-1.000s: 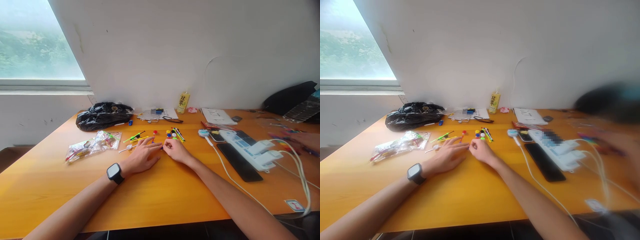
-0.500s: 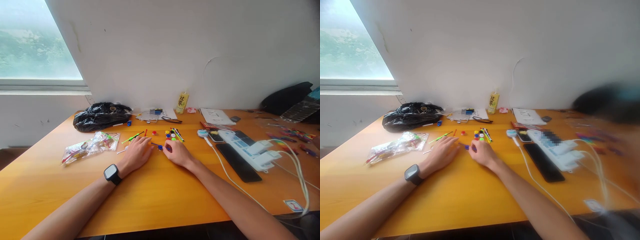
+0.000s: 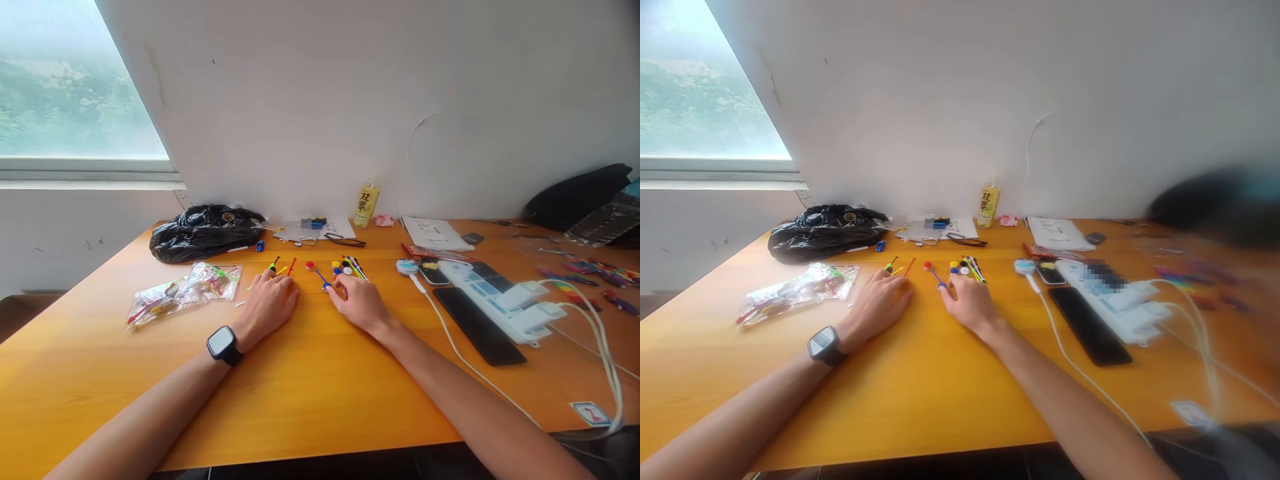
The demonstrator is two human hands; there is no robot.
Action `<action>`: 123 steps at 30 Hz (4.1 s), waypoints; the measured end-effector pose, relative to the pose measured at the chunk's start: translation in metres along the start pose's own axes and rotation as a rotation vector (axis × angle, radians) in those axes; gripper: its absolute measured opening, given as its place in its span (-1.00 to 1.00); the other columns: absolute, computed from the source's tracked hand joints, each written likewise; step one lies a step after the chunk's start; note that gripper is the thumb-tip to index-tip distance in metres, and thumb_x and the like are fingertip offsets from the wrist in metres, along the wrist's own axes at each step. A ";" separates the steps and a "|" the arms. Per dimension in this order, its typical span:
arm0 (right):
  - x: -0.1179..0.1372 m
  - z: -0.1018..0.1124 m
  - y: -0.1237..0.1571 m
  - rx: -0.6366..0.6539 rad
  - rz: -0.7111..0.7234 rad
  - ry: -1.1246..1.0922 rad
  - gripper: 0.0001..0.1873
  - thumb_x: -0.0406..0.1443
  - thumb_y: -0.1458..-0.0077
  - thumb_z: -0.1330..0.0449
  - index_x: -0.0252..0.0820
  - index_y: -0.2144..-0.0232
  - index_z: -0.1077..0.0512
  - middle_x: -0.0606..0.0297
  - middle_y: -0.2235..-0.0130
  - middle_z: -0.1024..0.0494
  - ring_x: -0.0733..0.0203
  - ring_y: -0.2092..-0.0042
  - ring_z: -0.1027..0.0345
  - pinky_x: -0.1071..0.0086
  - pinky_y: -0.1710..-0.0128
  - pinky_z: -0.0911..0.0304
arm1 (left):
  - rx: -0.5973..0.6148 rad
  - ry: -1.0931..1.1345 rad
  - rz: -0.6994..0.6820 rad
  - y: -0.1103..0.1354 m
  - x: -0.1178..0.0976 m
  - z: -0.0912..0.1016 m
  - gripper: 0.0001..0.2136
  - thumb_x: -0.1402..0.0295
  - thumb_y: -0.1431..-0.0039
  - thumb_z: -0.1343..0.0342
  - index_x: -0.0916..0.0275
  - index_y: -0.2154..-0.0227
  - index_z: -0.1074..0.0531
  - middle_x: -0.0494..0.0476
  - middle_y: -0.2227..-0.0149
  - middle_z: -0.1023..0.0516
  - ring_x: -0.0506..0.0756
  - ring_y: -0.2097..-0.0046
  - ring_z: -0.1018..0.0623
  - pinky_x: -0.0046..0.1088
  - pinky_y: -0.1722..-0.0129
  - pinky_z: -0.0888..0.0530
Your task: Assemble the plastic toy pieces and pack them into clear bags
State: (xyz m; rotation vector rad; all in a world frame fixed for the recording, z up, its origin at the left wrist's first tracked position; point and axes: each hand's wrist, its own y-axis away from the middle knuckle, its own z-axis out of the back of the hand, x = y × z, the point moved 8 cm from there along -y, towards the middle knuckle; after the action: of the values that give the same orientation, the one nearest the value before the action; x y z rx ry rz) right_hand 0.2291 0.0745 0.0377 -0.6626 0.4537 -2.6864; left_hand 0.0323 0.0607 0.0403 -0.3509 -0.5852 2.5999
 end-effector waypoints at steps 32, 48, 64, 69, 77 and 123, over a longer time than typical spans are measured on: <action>0.035 0.010 0.007 -0.026 0.361 -0.179 -0.69 -0.31 -0.39 -0.11 -0.07 -0.11 -0.50 0.11 -0.01 -0.59 -0.06 -0.10 -0.39 0.03 -0.19 -0.30 | -0.064 0.213 -0.148 0.003 -0.023 0.014 -0.80 0.32 -0.51 -0.01 0.14 0.18 -0.53 0.11 0.31 -0.58 0.15 0.20 -0.50 -0.30 0.20 -0.41; 0.014 0.017 0.003 -0.217 0.261 -0.379 -0.80 -0.42 -0.34 -0.06 -0.12 0.22 -0.47 0.20 0.25 -0.56 0.08 0.18 -0.46 0.23 0.10 -0.36 | -0.245 0.333 -0.113 0.004 -0.018 0.028 -0.87 0.33 -0.44 -0.11 0.13 0.04 -0.52 0.15 0.13 -0.61 0.21 0.05 -0.47 -0.21 0.03 -0.47; 0.004 0.001 0.000 -0.175 0.212 -0.319 -0.75 -0.33 -0.28 -0.21 -0.18 0.02 -0.56 0.02 -0.06 -0.59 -0.07 -0.11 -0.50 0.05 -0.16 -0.44 | -0.115 0.363 -0.136 0.003 -0.017 0.013 -0.89 0.35 -0.43 -0.12 0.13 0.19 -0.55 0.10 0.20 -0.64 0.17 0.11 -0.50 -0.22 0.04 -0.46; 0.003 0.001 0.000 -0.175 0.202 -0.305 -0.76 -0.33 -0.27 -0.22 -0.21 0.03 -0.57 0.00 -0.04 -0.60 -0.08 -0.10 -0.52 0.03 -0.16 -0.43 | -0.091 0.373 -0.134 0.003 -0.017 0.010 -0.88 0.35 -0.42 -0.12 0.13 0.21 -0.56 0.11 0.20 -0.65 0.18 0.10 -0.49 -0.20 0.03 -0.46; 0.004 0.001 -0.001 -0.175 0.219 -0.303 -0.78 -0.33 -0.29 -0.20 -0.18 0.05 -0.57 0.02 -0.02 -0.61 -0.07 -0.08 -0.53 0.05 -0.15 -0.44 | -0.081 0.383 -0.134 0.003 -0.016 0.009 -0.87 0.36 -0.41 -0.12 0.13 0.21 -0.58 0.11 0.19 -0.66 0.18 0.11 -0.50 -0.20 0.04 -0.46; 0.025 0.012 0.009 -0.098 0.253 -0.501 -0.54 -0.18 -0.39 -0.15 -0.11 0.59 -0.40 0.28 0.48 -0.48 0.21 0.44 -0.32 0.29 0.38 -0.27 | 0.072 0.496 -0.178 0.003 -0.025 -0.003 -0.85 0.29 -0.44 -0.11 0.12 0.14 -0.58 0.14 0.19 -0.64 0.14 0.15 -0.60 -0.31 0.14 -0.50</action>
State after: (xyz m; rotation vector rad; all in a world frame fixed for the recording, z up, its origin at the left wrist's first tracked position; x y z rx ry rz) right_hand 0.2159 0.0542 0.0541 -1.1772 0.4921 -2.1692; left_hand 0.0536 0.0472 0.0397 -0.8441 -0.3285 2.2366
